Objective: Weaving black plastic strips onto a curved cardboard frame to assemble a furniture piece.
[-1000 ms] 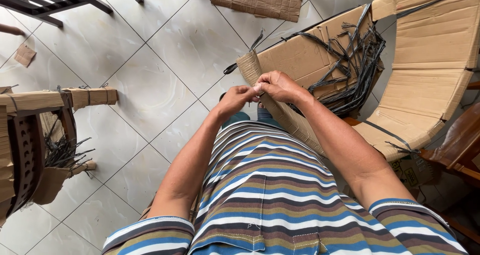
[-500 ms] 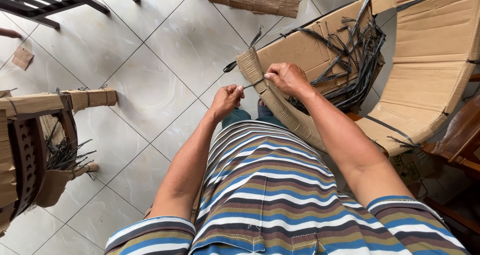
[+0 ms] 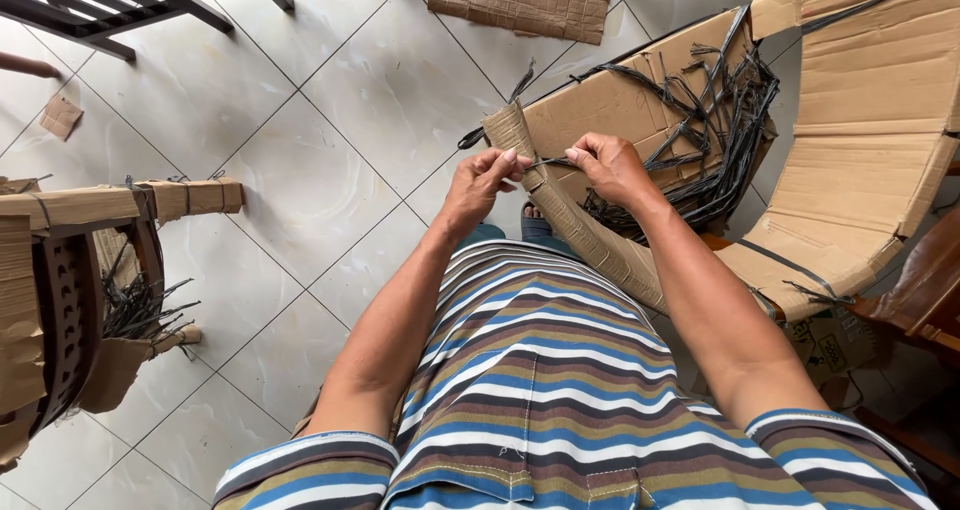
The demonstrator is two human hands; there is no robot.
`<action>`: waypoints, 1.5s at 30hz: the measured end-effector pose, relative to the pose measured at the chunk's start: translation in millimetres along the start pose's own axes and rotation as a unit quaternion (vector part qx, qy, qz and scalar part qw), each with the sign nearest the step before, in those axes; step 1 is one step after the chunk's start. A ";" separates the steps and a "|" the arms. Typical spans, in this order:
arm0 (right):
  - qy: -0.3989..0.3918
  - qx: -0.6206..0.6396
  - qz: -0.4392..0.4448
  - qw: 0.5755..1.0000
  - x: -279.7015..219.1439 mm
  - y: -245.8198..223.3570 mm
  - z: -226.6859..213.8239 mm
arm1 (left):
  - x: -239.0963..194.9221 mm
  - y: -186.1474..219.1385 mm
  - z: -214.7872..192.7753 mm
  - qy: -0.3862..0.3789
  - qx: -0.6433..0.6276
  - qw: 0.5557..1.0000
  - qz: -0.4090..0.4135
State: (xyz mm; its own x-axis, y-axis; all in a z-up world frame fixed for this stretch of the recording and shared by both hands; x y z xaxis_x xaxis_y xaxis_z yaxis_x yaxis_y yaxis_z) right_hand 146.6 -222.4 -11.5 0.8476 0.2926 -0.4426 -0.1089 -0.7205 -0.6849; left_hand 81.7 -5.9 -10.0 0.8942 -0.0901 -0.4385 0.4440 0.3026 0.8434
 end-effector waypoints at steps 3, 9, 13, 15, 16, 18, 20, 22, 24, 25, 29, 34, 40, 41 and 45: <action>0.023 0.048 -0.006 0.999 -10.1 -6.8 -5.3 | 33.7 -34.6 -2.4 0.015 0.016 1.000 0.015; 0.039 0.092 -0.072 0.992 -27.0 -68.1 -14.6 | 44.3 -32.8 -0.8 -0.040 0.193 0.979 0.041; 0.036 0.094 -0.112 0.989 -23.7 -90.3 -8.0 | 45.6 -30.2 8.6 -0.045 0.274 0.960 0.037; 0.036 0.126 -0.159 0.979 -19.5 -102.0 -6.6 | 51.3 -37.9 1.4 -0.022 0.310 0.949 0.042; 0.035 0.126 -0.160 0.979 -18.2 -102.4 -6.9 | 51.8 -41.5 0.4 -0.021 0.310 0.949 0.042; 0.029 0.171 -0.163 0.971 -15.5 -104.0 -6.7 | 52.6 -48.2 -3.7 -0.014 0.280 0.959 0.042; -0.006 0.143 -0.158 0.977 -14.2 -102.0 2.1 | 49.0 -43.8 -3.2 -0.014 0.272 0.962 0.038; -0.042 0.113 -0.153 0.981 -11.5 -92.9 15.3 | 45.6 -37.7 -1.6 -0.012 0.262 0.965 0.034; -0.037 0.124 -0.123 0.984 -5.6 -73.5 27.4 | 41.1 -30.3 0.2 -0.017 0.232 0.972 0.027; -0.041 0.123 -0.124 0.984 -6.6 -75.2 26.8 | 41.6 -34.0 -2.0 -0.013 0.231 0.973 0.026; -0.032 0.094 -0.150 0.984 -2.2 -76.0 24.9 | 47.9 -50.3 -8.5 -0.010 0.191 0.981 0.019; -0.060 0.108 -0.143 0.982 0.6 -77.7 31.3 | 57.0 -66.4 -13.7 -0.018 0.184 0.983 0.017; -0.052 0.192 -0.029 0.980 4.5 -49.1 38.3 | 49.3 -51.6 -6.6 -0.027 0.152 0.988 0.008; -0.045 0.213 -0.022 0.976 5.6 -45.5 36.6 | 50.0 -54.7 -6.7 -0.024 0.136 0.990 0.008; 0.030 0.136 -0.109 0.984 5.1 -38.6 26.5 | 49.1 -57.8 -7.7 -0.015 0.124 0.992 0.004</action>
State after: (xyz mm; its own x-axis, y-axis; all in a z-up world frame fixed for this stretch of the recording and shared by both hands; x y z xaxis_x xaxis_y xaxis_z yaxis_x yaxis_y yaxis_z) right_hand 141.3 -176.4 -2.6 0.8942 0.3783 -0.2396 -0.0496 -0.4480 -0.8926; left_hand 99.6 -20.5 -82.7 0.8974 -0.1186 -0.4251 0.4338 0.0602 0.8990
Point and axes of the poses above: each hand's wrist, its own x-axis towards the middle knuckle, its own z-axis out of the palm, y = z × x, the point moved 8 cm from there along x, towards the middle knuckle, and after that the axes turned 1 degree about x, right-handed, at the moved point
